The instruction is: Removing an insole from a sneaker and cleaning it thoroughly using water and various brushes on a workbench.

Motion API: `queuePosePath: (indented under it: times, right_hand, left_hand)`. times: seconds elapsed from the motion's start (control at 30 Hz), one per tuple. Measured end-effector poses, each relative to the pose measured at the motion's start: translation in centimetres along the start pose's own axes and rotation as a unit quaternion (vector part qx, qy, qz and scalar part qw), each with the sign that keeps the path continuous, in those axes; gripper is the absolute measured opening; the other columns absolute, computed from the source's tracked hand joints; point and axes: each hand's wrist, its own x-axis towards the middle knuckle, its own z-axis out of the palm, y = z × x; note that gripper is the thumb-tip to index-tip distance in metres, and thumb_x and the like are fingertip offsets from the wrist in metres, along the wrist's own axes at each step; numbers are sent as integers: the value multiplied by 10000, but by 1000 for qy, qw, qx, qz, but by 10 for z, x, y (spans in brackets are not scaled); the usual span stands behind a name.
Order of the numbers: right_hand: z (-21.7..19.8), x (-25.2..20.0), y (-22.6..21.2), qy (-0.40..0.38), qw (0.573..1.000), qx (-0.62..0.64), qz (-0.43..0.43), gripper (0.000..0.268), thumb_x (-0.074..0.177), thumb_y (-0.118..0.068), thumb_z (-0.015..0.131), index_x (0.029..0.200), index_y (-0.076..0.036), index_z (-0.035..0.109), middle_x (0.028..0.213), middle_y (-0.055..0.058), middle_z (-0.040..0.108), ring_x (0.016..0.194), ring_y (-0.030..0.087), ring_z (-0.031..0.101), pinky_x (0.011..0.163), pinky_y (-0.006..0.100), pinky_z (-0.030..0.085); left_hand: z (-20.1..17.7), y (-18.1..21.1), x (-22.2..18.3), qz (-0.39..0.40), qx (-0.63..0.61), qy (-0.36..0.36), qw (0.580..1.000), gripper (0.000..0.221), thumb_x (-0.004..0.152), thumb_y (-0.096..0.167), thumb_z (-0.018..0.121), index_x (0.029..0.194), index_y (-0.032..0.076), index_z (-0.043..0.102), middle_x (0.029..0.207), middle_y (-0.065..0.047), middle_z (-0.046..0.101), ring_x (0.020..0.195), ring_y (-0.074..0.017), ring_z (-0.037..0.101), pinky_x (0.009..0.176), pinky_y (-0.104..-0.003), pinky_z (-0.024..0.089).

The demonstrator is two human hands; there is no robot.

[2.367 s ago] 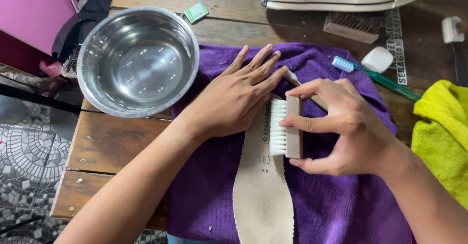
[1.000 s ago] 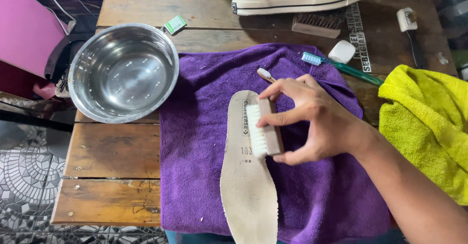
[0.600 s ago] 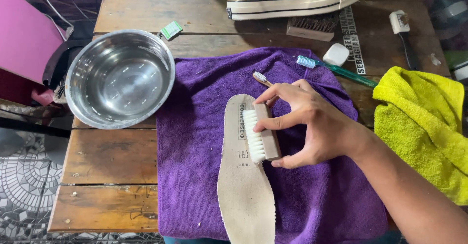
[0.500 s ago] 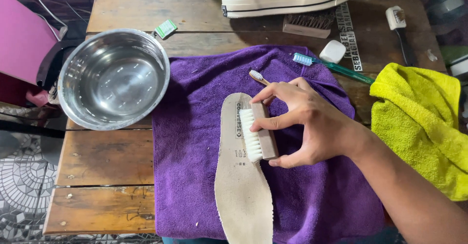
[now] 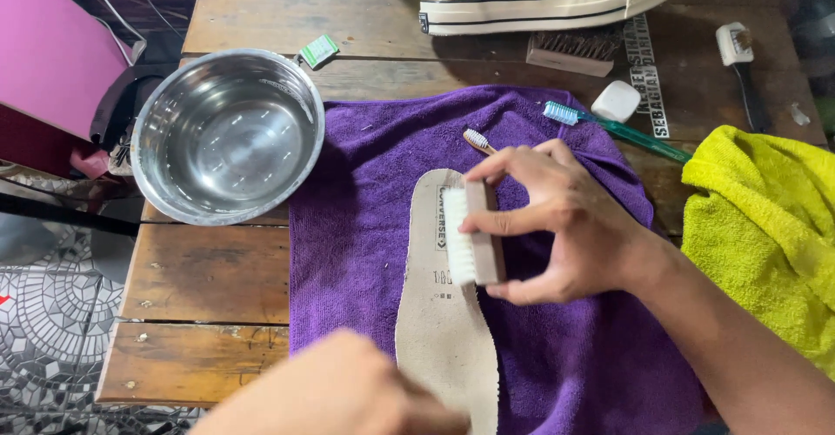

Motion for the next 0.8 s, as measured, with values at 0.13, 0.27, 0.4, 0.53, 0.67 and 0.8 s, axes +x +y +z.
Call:
queuePosePath:
  times: [0.13, 0.27, 0.4, 0.53, 0.67, 0.8]
  right_hand:
    - [6, -5, 1, -50, 998, 49, -2, 657, 682, -526, 1016, 1277, -313, 838, 1450, 136, 686, 1286, 281, 666, 1000, 506, 359]
    - [5, 6, -5, -4, 1000, 3, 6, 638, 634, -467, 1029, 1219, -278, 857, 1402, 163, 698, 1283, 323, 682, 986, 530, 392]
    - [-5, 5, -8, -77, 994, 82, -16, 597, 655, -478, 1032, 1188, -263, 870, 1359, 161, 696, 1199, 285, 667, 923, 463, 391]
    - [9, 2, 4, -25, 999, 11, 20, 640, 634, -510, 1046, 1208, -293, 866, 1380, 135, 670, 1217, 288, 674, 949, 493, 385]
    - [0, 3, -10, -40, 998, 37, -17, 596, 647, -497, 1032, 1174, -277, 859, 1347, 178, 674, 1125, 332, 681, 952, 512, 410]
    - [1, 2, -4, -65, 995, 72, -16, 641, 619, -482, 1053, 1198, -276, 868, 1381, 150, 697, 1160, 279, 669, 993, 477, 385]
  left_hand:
    - [-93, 1, 9, -20, 118, 294, 948, 44, 872, 301, 838, 850, 282, 806, 788, 100, 899, 682, -239, 855, 636, -431, 613]
    - [-118, -55, 60, -84, 229, 434, 867, 267, 906, 279, 822, 1148, 196, 746, 967, -136, 843, 866, -497, 765, 661, -641, 555]
    - [-116, -57, 63, -67, 181, 438, 878, 431, 893, 314, 828, 1258, 154, 663, 1158, -75, 819, 892, -421, 762, 688, -598, 558]
    - [-109, -59, 65, -68, 173, 439, 879, 213, 953, 298, 751, 1130, 181, 748, 1118, -84, 731, 843, -448, 751, 707, -619, 558]
    - [-110, -60, 68, -71, 148, 424, 890, 182, 960, 252, 704, 1113, 155, 687, 1101, -105, 675, 855, -433, 733, 721, -600, 538]
    - [-109, -68, 72, -43, 128, 435, 890, 194, 947, 219, 688, 1120, 138, 654, 1081, -106, 694, 912, -395, 724, 795, -554, 540]
